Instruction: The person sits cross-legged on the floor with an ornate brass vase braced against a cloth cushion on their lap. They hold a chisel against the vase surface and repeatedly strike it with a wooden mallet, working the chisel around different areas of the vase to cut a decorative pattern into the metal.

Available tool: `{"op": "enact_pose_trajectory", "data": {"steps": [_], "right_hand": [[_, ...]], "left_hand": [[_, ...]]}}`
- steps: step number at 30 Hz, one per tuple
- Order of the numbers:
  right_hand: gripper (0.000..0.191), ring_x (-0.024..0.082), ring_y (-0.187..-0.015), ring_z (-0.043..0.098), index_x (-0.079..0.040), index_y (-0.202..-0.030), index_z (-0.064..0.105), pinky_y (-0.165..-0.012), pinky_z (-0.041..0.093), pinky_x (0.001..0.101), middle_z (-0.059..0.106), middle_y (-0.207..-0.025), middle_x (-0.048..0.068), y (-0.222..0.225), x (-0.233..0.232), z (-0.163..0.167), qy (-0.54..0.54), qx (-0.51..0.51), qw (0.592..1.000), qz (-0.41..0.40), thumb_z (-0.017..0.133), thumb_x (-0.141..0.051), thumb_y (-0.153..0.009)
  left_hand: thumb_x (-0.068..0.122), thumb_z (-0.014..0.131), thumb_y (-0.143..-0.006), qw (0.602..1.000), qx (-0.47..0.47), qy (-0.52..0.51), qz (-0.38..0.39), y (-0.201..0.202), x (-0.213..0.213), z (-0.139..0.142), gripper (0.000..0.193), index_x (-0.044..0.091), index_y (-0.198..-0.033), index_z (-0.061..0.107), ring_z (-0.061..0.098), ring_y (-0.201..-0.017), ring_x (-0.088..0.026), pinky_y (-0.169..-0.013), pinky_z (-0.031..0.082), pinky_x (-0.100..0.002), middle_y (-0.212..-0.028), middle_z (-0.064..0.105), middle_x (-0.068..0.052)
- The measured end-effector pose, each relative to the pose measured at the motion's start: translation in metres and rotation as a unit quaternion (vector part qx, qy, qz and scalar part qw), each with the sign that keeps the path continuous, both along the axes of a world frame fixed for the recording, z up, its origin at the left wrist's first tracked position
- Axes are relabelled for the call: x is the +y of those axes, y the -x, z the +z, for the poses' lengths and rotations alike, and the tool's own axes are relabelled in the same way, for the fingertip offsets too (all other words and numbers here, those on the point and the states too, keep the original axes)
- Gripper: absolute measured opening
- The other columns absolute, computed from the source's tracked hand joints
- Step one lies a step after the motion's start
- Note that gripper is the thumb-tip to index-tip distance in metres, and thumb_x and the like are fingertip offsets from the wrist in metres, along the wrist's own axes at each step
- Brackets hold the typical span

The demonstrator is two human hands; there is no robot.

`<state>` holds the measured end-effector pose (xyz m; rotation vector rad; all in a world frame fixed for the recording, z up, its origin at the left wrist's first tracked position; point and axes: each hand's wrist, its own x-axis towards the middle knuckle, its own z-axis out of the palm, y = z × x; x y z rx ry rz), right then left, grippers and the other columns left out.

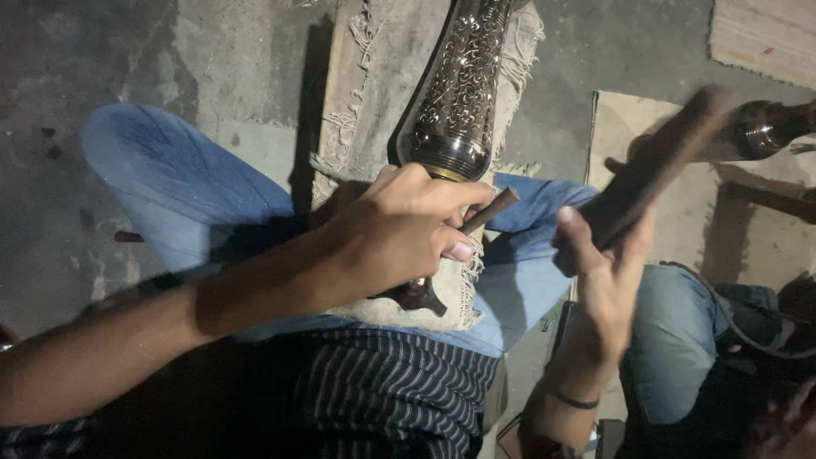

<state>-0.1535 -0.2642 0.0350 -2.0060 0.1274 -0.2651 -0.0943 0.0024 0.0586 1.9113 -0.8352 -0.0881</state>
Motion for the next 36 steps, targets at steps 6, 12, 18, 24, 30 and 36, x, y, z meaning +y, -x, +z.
{"op": "enact_pose_trajectory", "data": {"steps": [6,12,18,24,30,36], "right_hand": [[0.044,0.015,-0.094,0.067,0.002,-0.129,0.061,-0.090,0.057,0.0339,0.071,-0.102,0.011,-0.015,-0.016,0.011,0.102,0.023,0.989,0.103,0.072,0.002,-0.086],[0.061,0.015,-0.107,0.065,0.002,-0.138,0.051,-0.095,0.054,0.0321,0.066,-0.116,0.011,-0.005,-0.014,-0.003,0.037,0.044,0.994,0.098,0.073,0.009,-0.082],[0.062,0.019,-0.119,0.061,0.001,-0.147,0.047,-0.102,0.054,0.0328,0.061,-0.132,0.011,0.004,-0.003,-0.013,-0.022,0.031,0.998,0.041,0.069,0.012,-0.089],[0.064,0.017,-0.113,0.061,0.001,-0.144,0.046,-0.097,0.053,0.0319,0.062,-0.127,0.008,0.015,-0.008,-0.039,-0.050,0.014,0.997,0.050,0.073,0.009,-0.086],[0.056,0.018,-0.103,0.062,0.002,-0.137,0.052,-0.091,0.055,0.0330,0.062,-0.117,0.008,0.028,-0.003,-0.049,-0.010,0.020,0.999,-0.030,0.074,0.006,-0.085],[0.063,0.021,-0.093,0.057,-0.003,-0.142,0.047,-0.078,0.048,0.0350,0.059,-0.109,0.013,0.038,0.018,-0.038,-0.072,0.020,0.994,-0.083,0.071,0.007,-0.084]], "left_hand": [[0.020,0.073,-0.088,0.961,0.174,-0.193,-0.094,-0.015,-0.009,0.024,0.031,0.009,-0.117,0.069,0.064,-0.092,-0.028,-0.087,0.049,-0.043,-0.090,0.069,-0.009],[0.020,0.074,-0.086,0.968,0.133,-0.182,-0.109,-0.017,-0.012,0.020,0.028,0.007,-0.110,0.068,0.062,-0.093,-0.029,-0.086,0.048,-0.044,-0.090,0.066,-0.011],[0.021,0.076,-0.085,0.997,-0.052,-0.037,-0.045,-0.006,-0.012,0.003,0.039,0.007,-0.121,0.069,0.061,-0.096,-0.030,-0.090,0.050,-0.042,-0.098,0.067,-0.012],[0.021,0.074,-0.087,0.990,0.041,-0.112,-0.074,-0.010,-0.014,0.013,0.038,0.005,-0.121,0.068,0.061,-0.095,-0.031,-0.089,0.051,-0.042,-0.095,0.065,-0.015],[0.018,0.077,-0.085,0.989,0.004,-0.090,-0.120,-0.020,-0.017,0.021,0.041,0.001,-0.122,0.069,0.061,-0.093,-0.034,-0.081,0.050,-0.045,-0.092,0.066,-0.017],[0.017,0.070,-0.088,0.923,0.222,-0.231,-0.211,-0.030,-0.017,0.019,0.052,0.005,-0.138,0.059,0.072,-0.085,-0.027,-0.080,0.056,-0.040,-0.090,0.072,-0.016]]}}
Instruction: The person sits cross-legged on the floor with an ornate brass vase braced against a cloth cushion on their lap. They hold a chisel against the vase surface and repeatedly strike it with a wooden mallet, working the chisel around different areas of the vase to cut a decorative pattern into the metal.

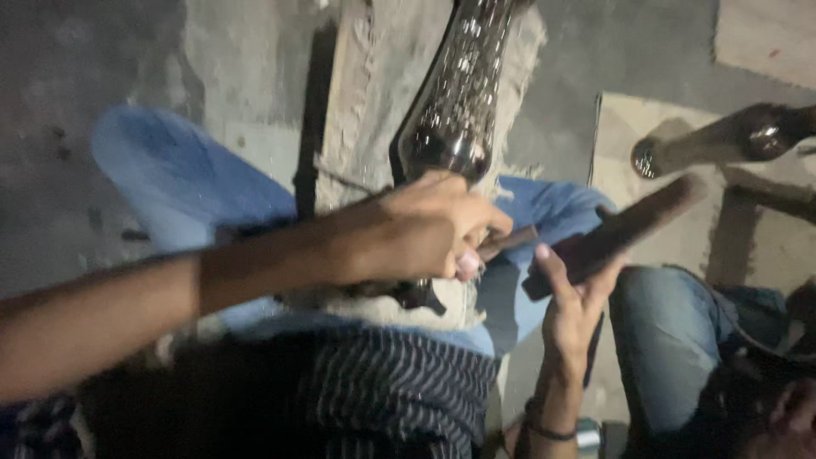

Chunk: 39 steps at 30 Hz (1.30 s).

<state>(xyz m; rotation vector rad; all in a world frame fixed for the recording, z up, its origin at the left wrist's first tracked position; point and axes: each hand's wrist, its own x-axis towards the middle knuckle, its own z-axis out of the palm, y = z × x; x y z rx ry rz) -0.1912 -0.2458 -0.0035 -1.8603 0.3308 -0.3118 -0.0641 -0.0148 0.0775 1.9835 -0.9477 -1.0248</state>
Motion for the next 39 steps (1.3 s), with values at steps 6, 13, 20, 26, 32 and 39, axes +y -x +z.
{"op": "enact_pose_trajectory", "data": {"steps": [6,13,20,26,32,39], "right_hand": [[0.056,0.014,-0.092,0.060,0.001,-0.137,0.050,-0.077,0.048,0.0278,0.063,-0.107,0.010,0.004,0.000,-0.003,0.097,-0.025,0.994,0.052,0.070,0.005,-0.085],[0.046,0.009,-0.066,0.059,0.000,-0.135,0.054,-0.055,0.045,0.0225,0.062,-0.088,0.003,0.002,0.001,-0.020,-0.019,0.037,0.999,-0.016,0.075,-0.005,-0.094],[0.056,0.011,-0.091,0.066,0.002,-0.138,0.051,-0.075,0.056,0.0243,0.065,-0.115,0.001,-0.017,-0.017,-0.005,0.071,-0.052,0.995,0.036,0.072,0.004,-0.086],[0.053,0.009,-0.091,0.058,0.002,-0.143,0.048,-0.081,0.051,0.0263,0.057,-0.102,0.001,-0.026,-0.021,0.017,-0.022,-0.078,0.997,0.012,0.075,0.007,-0.099],[0.062,0.011,-0.079,0.057,-0.005,-0.141,0.049,-0.068,0.046,0.0256,0.059,-0.094,0.003,-0.034,-0.013,0.041,-0.030,-0.027,0.999,0.014,0.070,0.008,-0.085],[0.076,0.022,-0.100,0.067,-0.005,-0.151,0.043,-0.086,0.055,0.0356,0.064,-0.114,0.011,-0.039,-0.022,0.049,0.158,-0.055,0.979,0.120,0.069,0.014,-0.082]], "left_hand": [[0.012,0.075,-0.089,0.976,-0.123,0.172,0.053,0.010,0.009,0.005,0.049,0.002,-0.135,0.065,0.065,-0.088,-0.029,-0.075,0.052,-0.042,-0.101,0.070,-0.019],[0.008,0.072,-0.083,0.989,0.026,0.112,0.093,-0.006,0.010,0.006,0.053,0.004,-0.135,0.060,0.077,-0.077,-0.023,-0.068,0.060,-0.036,-0.100,0.076,-0.019],[0.002,0.072,-0.081,0.989,-0.023,0.138,0.049,-0.010,-0.004,-0.003,0.056,-0.002,-0.135,0.058,0.080,-0.074,-0.018,-0.063,0.063,-0.031,-0.092,0.077,-0.020],[0.001,0.074,-0.083,0.974,-0.073,0.208,0.049,-0.008,-0.005,-0.016,0.052,-0.006,-0.132,0.060,0.079,-0.077,-0.020,-0.064,0.063,-0.031,-0.093,0.076,-0.021],[0.000,0.075,-0.081,0.970,-0.089,0.216,0.068,-0.003,0.002,-0.012,0.048,-0.005,-0.128,0.064,0.077,-0.075,-0.022,-0.066,0.060,-0.034,-0.086,0.077,-0.020],[0.007,0.073,-0.085,0.985,-0.094,0.119,0.087,0.005,-0.003,-0.003,0.017,-0.003,-0.097,0.067,0.074,-0.065,-0.021,-0.062,0.055,-0.039,-0.072,0.073,-0.014]]}}
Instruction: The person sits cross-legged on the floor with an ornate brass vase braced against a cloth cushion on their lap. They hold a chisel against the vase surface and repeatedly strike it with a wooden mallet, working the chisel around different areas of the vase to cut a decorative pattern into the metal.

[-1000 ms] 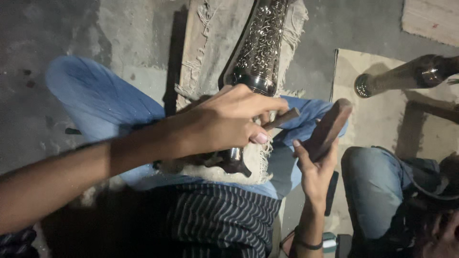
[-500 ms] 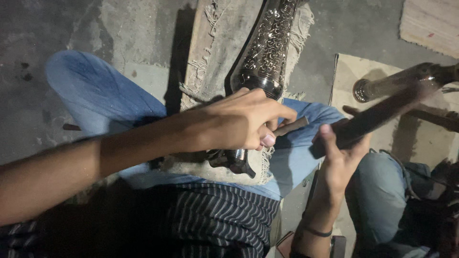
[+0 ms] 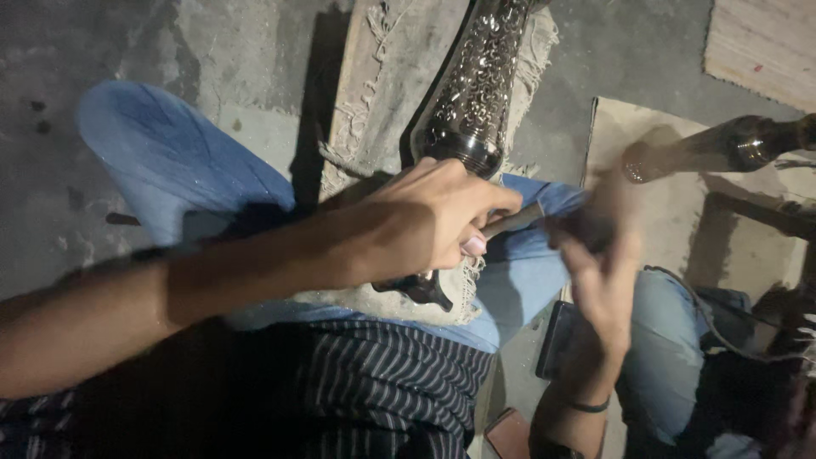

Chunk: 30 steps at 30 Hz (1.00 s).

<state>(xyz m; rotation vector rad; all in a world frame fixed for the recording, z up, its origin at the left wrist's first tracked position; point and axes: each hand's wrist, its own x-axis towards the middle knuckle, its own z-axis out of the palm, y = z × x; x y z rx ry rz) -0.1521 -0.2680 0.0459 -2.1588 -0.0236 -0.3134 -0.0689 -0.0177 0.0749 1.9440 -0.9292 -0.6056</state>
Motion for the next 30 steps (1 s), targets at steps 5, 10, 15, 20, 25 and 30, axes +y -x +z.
{"op": "enact_pose_trajectory", "data": {"steps": [5,10,15,20,25,30], "right_hand": [[0.076,0.019,-0.095,0.059,-0.007,-0.155,0.040,-0.083,0.054,0.0328,0.057,-0.119,0.008,-0.004,0.001,-0.001,-0.075,-0.035,0.996,-0.042,0.075,0.013,-0.090],[0.067,0.019,-0.096,0.062,-0.006,-0.148,0.046,-0.084,0.054,0.0309,0.059,-0.119,0.009,-0.010,-0.005,0.019,-0.065,-0.002,0.998,-0.008,0.069,0.007,-0.086],[0.053,0.025,-0.084,0.070,-0.004,-0.134,0.059,-0.079,0.053,0.0357,0.069,-0.098,0.014,-0.038,-0.020,0.046,0.259,0.011,0.953,0.156,0.072,0.001,-0.083],[0.064,0.031,-0.071,0.070,0.000,-0.133,0.064,-0.065,0.053,0.0405,0.074,-0.114,0.020,-0.063,-0.015,0.068,0.367,-0.007,0.899,0.240,0.068,0.004,-0.069],[0.040,0.022,-0.057,0.067,-0.010,-0.131,0.060,-0.055,0.051,0.0365,0.075,-0.091,0.013,-0.073,-0.001,0.075,0.371,0.027,0.901,0.222,0.074,-0.011,-0.094],[0.032,0.016,-0.066,0.071,-0.015,-0.133,0.057,-0.059,0.052,0.0310,0.075,-0.094,0.010,-0.086,-0.002,0.073,0.312,0.016,0.908,0.280,0.066,-0.020,-0.103]], "left_hand": [[0.003,0.075,-0.083,0.991,-0.062,0.109,0.052,0.009,0.009,-0.008,0.029,0.000,-0.111,0.069,0.070,-0.064,-0.028,-0.060,0.053,-0.042,-0.074,0.071,-0.016],[0.004,0.074,-0.085,0.979,-0.056,0.171,0.096,0.017,0.010,-0.015,0.043,-0.003,-0.126,0.063,0.076,-0.072,-0.023,-0.063,0.059,-0.036,-0.084,0.075,-0.016],[0.005,0.075,-0.087,0.977,-0.067,0.142,0.143,0.028,0.013,-0.015,0.035,0.000,-0.121,0.068,0.075,-0.064,-0.024,-0.059,0.057,-0.038,-0.078,0.076,-0.017],[0.002,0.073,-0.086,0.969,-0.083,0.161,0.171,0.032,0.012,-0.009,0.038,-0.001,-0.123,0.067,0.076,-0.068,-0.024,-0.060,0.058,-0.037,-0.076,0.074,-0.017],[0.006,0.074,-0.088,0.975,-0.034,0.094,0.197,0.035,0.016,-0.005,0.026,0.002,-0.113,0.070,0.073,-0.064,-0.030,-0.054,0.052,-0.042,-0.072,0.071,-0.019],[0.006,0.074,-0.086,0.956,-0.049,0.131,0.257,0.044,0.018,-0.008,0.027,0.002,-0.112,0.067,0.076,-0.068,-0.028,-0.057,0.056,-0.039,-0.081,0.074,-0.016]]}}
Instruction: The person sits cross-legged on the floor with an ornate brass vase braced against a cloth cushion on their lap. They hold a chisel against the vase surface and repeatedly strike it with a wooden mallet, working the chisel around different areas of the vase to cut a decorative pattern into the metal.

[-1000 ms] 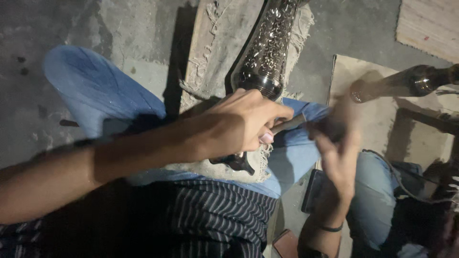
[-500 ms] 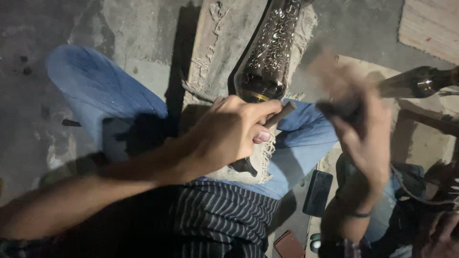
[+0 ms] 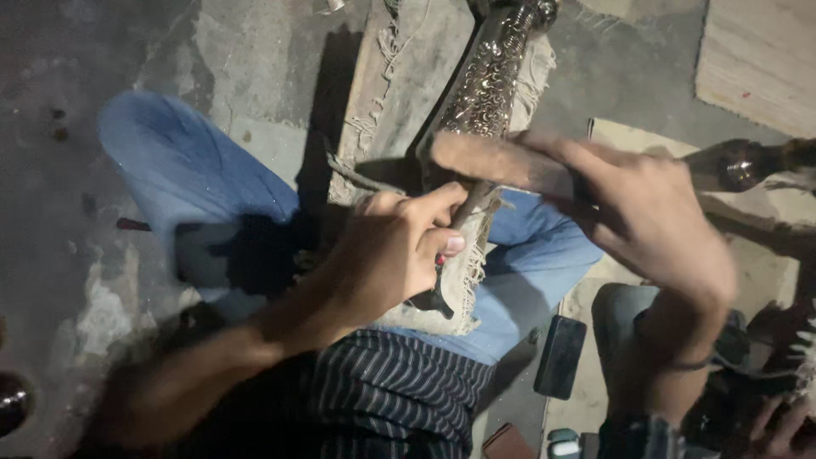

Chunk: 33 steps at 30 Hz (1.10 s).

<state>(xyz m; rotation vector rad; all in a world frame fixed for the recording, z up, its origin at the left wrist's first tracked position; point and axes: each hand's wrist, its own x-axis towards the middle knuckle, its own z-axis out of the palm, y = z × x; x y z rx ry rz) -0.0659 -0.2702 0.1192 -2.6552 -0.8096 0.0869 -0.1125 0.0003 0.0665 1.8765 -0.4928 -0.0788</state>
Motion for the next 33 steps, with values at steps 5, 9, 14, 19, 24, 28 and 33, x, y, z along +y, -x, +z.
{"op": "enact_pose_trajectory", "data": {"steps": [5,9,14,19,24,28,33], "right_hand": [[0.030,0.019,-0.068,0.070,-0.013,-0.129,0.057,-0.062,0.054,0.0324,0.074,-0.085,0.007,-0.011,-0.003,-0.002,0.019,-0.014,0.999,0.047,0.065,-0.023,-0.102],[0.043,0.019,-0.051,0.060,-0.017,-0.142,0.058,-0.048,0.045,0.0356,0.074,-0.084,0.007,-0.019,0.004,0.005,0.109,0.025,0.993,0.035,0.062,-0.019,-0.099],[0.084,0.023,-0.056,0.066,-0.025,-0.156,0.053,-0.053,0.050,0.0372,0.071,-0.072,0.009,-0.031,0.018,0.022,0.249,-0.038,0.964,0.085,0.068,-0.005,-0.077],[0.077,0.024,-0.063,0.069,-0.020,-0.147,0.056,-0.059,0.053,0.0384,0.071,-0.077,0.008,-0.036,0.019,0.026,0.226,-0.066,0.966,0.109,0.071,-0.009,-0.072],[0.062,0.021,-0.069,0.072,-0.019,-0.144,0.057,-0.062,0.056,0.0341,0.075,-0.098,0.008,-0.025,0.019,0.029,0.202,-0.006,0.977,0.069,0.069,-0.005,-0.084],[0.080,0.017,-0.097,0.073,-0.008,-0.153,0.048,-0.086,0.058,0.0355,0.072,-0.119,0.012,0.002,0.017,0.021,-0.068,0.053,0.996,-0.014,0.066,0.010,-0.077],[0.066,0.014,-0.110,0.068,0.001,-0.142,0.045,-0.097,0.060,0.0337,0.063,-0.122,0.005,0.061,-0.002,-0.047,-0.393,0.075,0.890,-0.222,0.066,0.012,-0.080]], "left_hand": [[0.008,0.073,-0.088,1.000,-0.008,0.007,0.027,0.003,0.002,-0.005,0.020,0.003,-0.106,0.066,0.076,-0.072,-0.029,-0.060,0.057,-0.038,-0.081,0.075,-0.014],[0.012,0.072,-0.088,0.998,0.013,-0.038,0.051,0.008,0.005,-0.004,0.012,0.005,-0.096,0.066,0.075,-0.067,-0.028,-0.055,0.054,-0.040,-0.075,0.076,-0.010],[0.012,0.069,-0.093,0.995,0.054,-0.035,0.076,0.014,0.006,0.003,0.008,0.006,-0.092,0.065,0.073,-0.059,-0.021,-0.052,0.051,-0.036,-0.071,0.075,-0.008],[0.016,0.072,-0.094,0.994,0.033,-0.016,0.103,0.022,0.007,0.002,0.011,0.006,-0.093,0.068,0.068,-0.055,-0.017,-0.052,0.049,-0.033,-0.065,0.069,-0.008],[0.018,0.073,-0.091,0.994,0.017,-0.021,0.109,0.030,0.008,-0.009,0.015,0.004,-0.094,0.068,0.065,-0.056,-0.015,-0.054,0.049,-0.032,-0.068,0.071,-0.006],[0.024,0.068,-0.101,0.996,0.037,0.053,0.069,0.024,0.019,-0.015,0.020,0.005,-0.100,0.067,0.071,-0.072,-0.016,-0.065,0.056,-0.029,-0.084,0.074,-0.006],[0.024,0.066,-0.103,0.993,0.000,0.116,-0.022,-0.002,0.039,-0.013,0.020,0.005,-0.107,0.064,0.080,-0.087,-0.015,-0.075,0.069,-0.027,-0.094,0.076,-0.007]]}}
